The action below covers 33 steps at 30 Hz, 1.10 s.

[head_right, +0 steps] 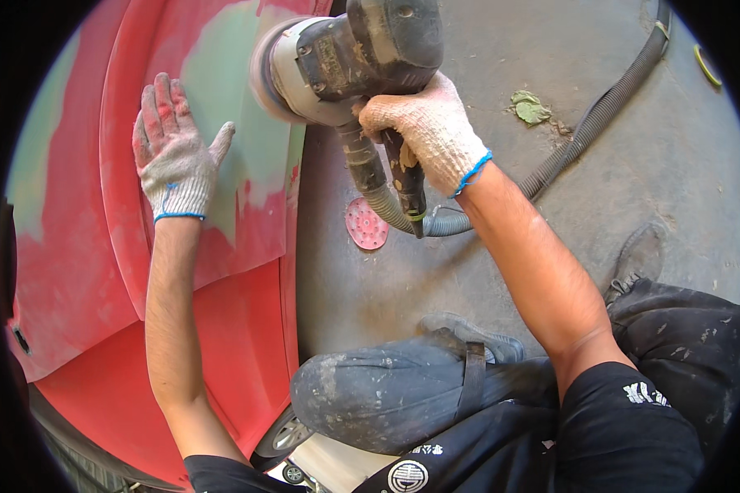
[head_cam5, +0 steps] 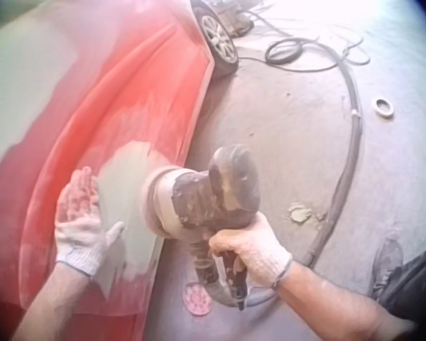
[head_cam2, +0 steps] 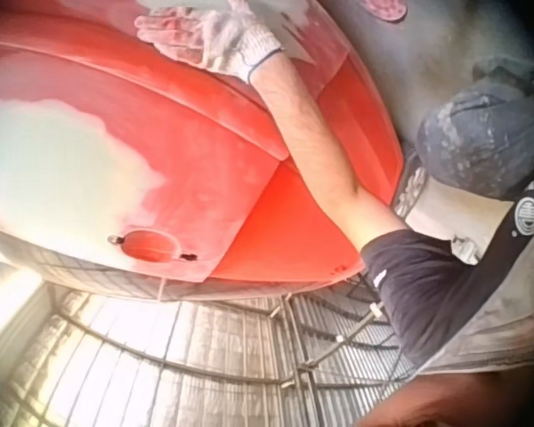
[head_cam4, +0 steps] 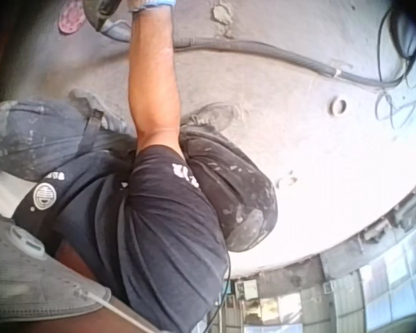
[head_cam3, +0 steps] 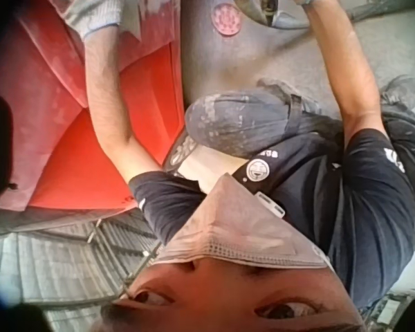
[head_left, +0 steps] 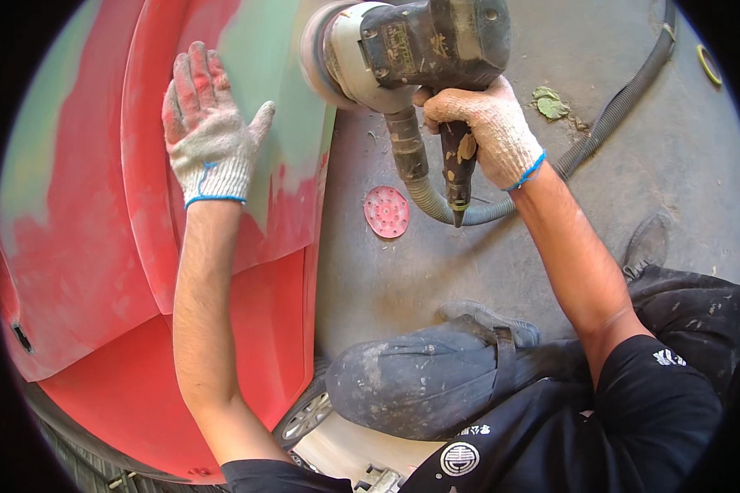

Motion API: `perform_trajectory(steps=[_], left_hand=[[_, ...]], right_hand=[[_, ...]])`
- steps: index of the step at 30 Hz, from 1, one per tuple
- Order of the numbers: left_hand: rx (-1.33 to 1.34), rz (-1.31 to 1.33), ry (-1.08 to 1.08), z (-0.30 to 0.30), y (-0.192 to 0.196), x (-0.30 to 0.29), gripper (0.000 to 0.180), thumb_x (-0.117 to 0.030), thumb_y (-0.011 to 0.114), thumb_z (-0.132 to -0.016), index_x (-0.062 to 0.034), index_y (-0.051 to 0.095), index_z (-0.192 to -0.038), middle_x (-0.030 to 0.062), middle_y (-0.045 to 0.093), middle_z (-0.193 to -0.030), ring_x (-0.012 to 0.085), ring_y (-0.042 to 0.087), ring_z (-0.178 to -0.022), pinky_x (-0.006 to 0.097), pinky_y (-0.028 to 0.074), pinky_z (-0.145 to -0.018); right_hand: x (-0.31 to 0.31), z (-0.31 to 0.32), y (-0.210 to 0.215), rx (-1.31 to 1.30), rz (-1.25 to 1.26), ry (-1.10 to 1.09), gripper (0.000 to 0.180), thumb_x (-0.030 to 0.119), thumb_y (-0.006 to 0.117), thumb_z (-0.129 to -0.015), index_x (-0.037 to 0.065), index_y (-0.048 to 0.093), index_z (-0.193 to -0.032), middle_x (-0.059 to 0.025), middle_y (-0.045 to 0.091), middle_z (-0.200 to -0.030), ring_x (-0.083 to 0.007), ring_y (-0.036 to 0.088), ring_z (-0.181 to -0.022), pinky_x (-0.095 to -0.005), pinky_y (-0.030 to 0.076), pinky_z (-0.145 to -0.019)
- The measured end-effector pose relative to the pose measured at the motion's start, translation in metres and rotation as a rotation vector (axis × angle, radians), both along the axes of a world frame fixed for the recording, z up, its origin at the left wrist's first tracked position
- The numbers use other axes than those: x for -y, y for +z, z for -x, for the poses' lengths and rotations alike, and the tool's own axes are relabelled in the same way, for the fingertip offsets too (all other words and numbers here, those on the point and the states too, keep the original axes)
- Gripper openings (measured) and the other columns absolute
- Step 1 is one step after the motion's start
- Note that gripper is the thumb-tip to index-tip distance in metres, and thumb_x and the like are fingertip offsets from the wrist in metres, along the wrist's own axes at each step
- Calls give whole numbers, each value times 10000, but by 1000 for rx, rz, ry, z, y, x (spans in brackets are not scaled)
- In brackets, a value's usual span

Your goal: The person uses an orbital sander to smooth a red car panel, moving the tool across the surface and occasionally touching the panel with a gloved hand. The person also removes a strip of masking tape from the panel edge.

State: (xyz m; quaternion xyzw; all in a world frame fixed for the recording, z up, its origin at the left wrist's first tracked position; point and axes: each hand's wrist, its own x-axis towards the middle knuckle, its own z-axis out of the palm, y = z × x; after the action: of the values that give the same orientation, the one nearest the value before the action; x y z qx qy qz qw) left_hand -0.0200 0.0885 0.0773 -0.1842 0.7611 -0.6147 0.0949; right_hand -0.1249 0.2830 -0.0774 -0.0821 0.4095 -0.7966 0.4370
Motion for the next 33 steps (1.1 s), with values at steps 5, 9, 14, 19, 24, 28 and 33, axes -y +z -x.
perform_trajectory(steps=[5,9,14,19,24,28,33], left_hand=[[42,-37,19,-17,-14,-6,882,-688,492,-831,-97,350,-1470,61,185,-1592,208,162,-1466,364,129,-1180],[50,-150,40,-39,-33,-7,886,-667,520,-817,-87,351,-1466,56,188,-1592,207,164,-1466,362,116,-1184],[82,-248,-7,-51,-33,-5,874,-645,532,-822,-80,350,-1465,41,220,-1585,197,197,-1458,361,121,-1184],[-4,-98,-53,-27,-11,-6,886,-648,542,-814,-83,344,-1467,37,250,-1575,188,228,-1448,349,160,-1173],[50,-140,-53,-50,-25,-9,936,-664,587,-755,-75,371,-1450,73,250,-1571,219,229,-1447,361,134,-1181],[15,-386,-43,-95,-41,-22,966,-594,661,-721,-14,367,-1435,126,254,-1562,261,230,-1445,380,148,-1178],[-22,-670,70,-119,-48,-57,1005,-492,743,-686,12,313,-1442,171,295,-1532,309,266,-1426,419,215,-1141]], right_hand=[[5,-3,2,35,22,-14,143,90,683,-707,-22,656,-791,-56,620,-694,-107,552,-609,-251,424,-564],[7,-4,1,-8,33,-48,103,88,690,-700,-2,661,-741,-46,610,-637,-84,521,-520,-233,384,-453],[9,-2,-1,-32,19,-12,96,85,686,-708,2,654,-746,-38,601,-644,-90,532,-557,-242,399,-492],[13,-6,1,-96,-20,-21,113,69,677,-723,-3,660,-808,-30,621,-702,-108,555,-617,-256,434,-565],[25,-16,8,-187,-94,-84,208,92,721,-675,15,677,-863,-18,642,-753,-93,554,-638,-257,430,-524],[33,-29,11,-195,-33,-75,342,73,722,-682,-25,642,-1000,-67,678,-905,-146,615,-835,-305,511,-763],[40,-36,11,-282,-45,-21,555,66,654,-670,28,522,-1208,-147,660,-1076,-244,615,-1045,-335,465,-930]])
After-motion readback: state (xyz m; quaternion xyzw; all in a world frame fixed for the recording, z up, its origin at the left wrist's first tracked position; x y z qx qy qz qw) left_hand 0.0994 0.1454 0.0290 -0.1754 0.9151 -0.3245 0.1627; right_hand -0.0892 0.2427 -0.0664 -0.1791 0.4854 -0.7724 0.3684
